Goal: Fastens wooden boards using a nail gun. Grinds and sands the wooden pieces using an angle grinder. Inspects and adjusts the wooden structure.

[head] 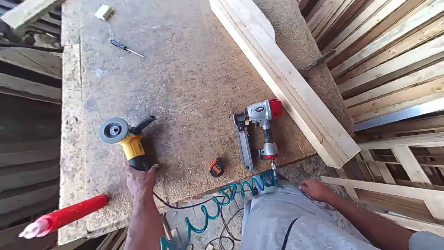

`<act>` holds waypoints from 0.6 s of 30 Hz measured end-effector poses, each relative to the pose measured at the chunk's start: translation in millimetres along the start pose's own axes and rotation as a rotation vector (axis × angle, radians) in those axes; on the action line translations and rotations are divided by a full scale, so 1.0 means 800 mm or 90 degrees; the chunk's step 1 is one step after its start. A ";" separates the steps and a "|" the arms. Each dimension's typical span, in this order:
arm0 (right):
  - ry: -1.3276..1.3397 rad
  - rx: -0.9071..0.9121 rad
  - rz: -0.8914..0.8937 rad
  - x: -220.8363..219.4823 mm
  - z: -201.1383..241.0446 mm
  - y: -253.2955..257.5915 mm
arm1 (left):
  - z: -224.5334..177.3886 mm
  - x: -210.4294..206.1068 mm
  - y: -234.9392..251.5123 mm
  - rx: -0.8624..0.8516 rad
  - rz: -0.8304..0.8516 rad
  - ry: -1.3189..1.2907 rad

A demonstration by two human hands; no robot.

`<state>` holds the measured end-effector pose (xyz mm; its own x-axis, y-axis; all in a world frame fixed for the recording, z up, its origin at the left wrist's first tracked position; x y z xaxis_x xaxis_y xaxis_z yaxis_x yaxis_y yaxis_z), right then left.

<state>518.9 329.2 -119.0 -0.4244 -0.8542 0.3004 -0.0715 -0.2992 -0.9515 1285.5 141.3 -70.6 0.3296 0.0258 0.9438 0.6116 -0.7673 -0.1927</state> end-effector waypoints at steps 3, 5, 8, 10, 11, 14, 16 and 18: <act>0.025 -0.008 -0.034 -0.024 -0.060 -0.001 | -0.004 0.007 -0.046 -0.077 0.000 -0.019; 0.072 -0.027 -0.047 -0.051 -0.109 -0.002 | 0.000 0.008 -0.081 -0.113 0.001 -0.031; 0.094 -0.048 -0.033 -0.100 -0.179 -0.007 | 0.019 0.010 -0.148 -0.135 -0.024 -0.057; 0.091 -0.058 -0.039 -0.127 -0.220 -0.011 | 0.042 0.012 -0.202 -0.129 -0.077 -0.101; 0.110 -0.068 -0.060 -0.131 -0.237 -0.015 | 0.056 0.009 -0.234 -0.110 -0.102 -0.131; 0.267 -0.114 -0.171 -0.097 -0.276 -0.040 | 0.110 -0.023 -0.355 0.012 -0.115 -0.181; 0.364 -0.108 -0.273 -0.046 -0.291 -0.060 | 0.146 -0.070 -0.450 0.108 -0.054 -0.157; 0.428 -0.078 -0.380 0.023 -0.302 -0.080 | 0.158 -0.137 -0.549 0.145 0.085 -0.138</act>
<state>297.8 435.2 -68.9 -0.7207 -0.1319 0.6806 -0.5278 -0.5321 -0.6620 1071.4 556.4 -123.7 0.5478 0.0888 0.8319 0.6899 -0.6103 -0.3892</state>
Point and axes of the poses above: each hand's wrist, its own y-axis towards the middle knuckle, its own x-axis out of the back of the hand, z = x × y, the point moved 10 cm from there along y, towards the middle knuckle, and after that the axes turned 8 degrees about -x, right-handed, at the moved point
